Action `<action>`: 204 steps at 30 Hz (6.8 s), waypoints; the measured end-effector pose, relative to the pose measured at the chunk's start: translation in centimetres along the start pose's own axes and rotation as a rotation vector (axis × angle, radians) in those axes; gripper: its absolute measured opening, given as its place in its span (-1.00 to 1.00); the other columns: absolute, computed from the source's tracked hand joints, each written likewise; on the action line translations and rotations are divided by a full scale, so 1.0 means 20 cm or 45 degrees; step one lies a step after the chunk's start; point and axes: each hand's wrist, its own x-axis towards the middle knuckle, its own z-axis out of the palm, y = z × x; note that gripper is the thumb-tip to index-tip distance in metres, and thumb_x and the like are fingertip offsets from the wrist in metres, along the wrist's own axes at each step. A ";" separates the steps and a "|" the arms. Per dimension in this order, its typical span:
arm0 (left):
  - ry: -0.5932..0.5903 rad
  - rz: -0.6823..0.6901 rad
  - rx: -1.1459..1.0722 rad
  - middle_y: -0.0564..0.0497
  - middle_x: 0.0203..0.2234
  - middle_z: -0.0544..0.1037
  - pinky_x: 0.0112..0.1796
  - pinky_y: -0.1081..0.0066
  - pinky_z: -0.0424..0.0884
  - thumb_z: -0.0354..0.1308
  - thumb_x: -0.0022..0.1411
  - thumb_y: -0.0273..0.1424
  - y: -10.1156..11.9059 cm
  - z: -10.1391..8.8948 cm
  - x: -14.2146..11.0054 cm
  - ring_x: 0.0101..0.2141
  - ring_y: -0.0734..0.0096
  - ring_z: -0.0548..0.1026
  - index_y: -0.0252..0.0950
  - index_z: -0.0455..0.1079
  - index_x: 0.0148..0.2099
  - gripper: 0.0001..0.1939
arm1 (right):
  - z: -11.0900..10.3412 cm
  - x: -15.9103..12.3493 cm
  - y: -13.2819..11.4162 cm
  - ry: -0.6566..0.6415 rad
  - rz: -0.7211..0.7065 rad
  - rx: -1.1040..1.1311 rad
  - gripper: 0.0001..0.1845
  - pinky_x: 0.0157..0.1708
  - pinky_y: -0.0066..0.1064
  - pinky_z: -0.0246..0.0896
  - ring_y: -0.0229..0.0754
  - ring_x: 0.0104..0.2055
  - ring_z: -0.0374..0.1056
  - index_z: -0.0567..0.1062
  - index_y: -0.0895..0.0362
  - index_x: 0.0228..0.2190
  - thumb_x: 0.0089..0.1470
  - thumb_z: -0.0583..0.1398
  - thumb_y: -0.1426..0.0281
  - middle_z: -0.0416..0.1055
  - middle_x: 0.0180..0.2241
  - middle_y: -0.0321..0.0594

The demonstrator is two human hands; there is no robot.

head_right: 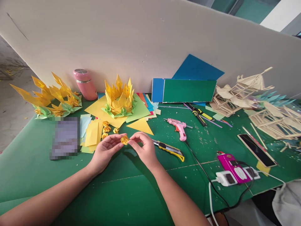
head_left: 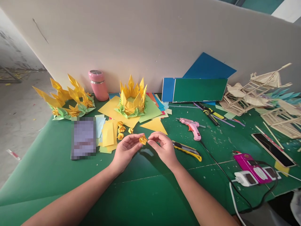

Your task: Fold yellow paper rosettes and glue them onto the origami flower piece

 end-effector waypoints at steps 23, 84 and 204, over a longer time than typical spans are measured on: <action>-0.111 0.024 0.325 0.06 -0.50 0.51 -0.42 0.42 0.45 0.24 0.04 -0.19 -0.01 -0.03 0.02 -0.55 0.49 0.43 -0.27 0.53 -0.30 -0.74 | -0.05 0.01 -0.04 -0.189 -0.893 -0.933 -0.80 -0.34 -0.35 0.25 -0.20 -0.37 0.30 0.42 0.15 -0.41 0.22 0.05 0.51 0.44 -0.42 -0.16; 0.240 0.871 1.223 -0.18 -0.05 0.49 -0.01 0.07 0.26 -0.04 0.19 -0.53 0.03 -0.10 0.03 -0.05 0.10 0.40 -0.21 0.43 -0.09 -0.70 | -0.14 0.09 0.17 0.194 -0.427 -0.924 -0.68 -0.11 -0.14 0.34 -0.04 -0.08 0.40 0.49 0.12 -0.12 0.24 -0.01 0.43 0.48 -0.13 -0.05; 0.377 0.080 0.105 0.08 -0.60 0.50 -0.47 0.46 0.44 0.41 -0.25 -0.14 0.01 0.01 -0.03 -0.56 0.50 0.42 -0.28 0.40 -0.53 -0.64 | 0.10 -0.03 0.00 -0.098 0.624 0.598 -0.64 -0.26 -0.26 0.37 -0.07 -0.33 0.45 0.54 0.11 -0.44 -0.21 0.35 0.10 0.55 -0.40 -0.20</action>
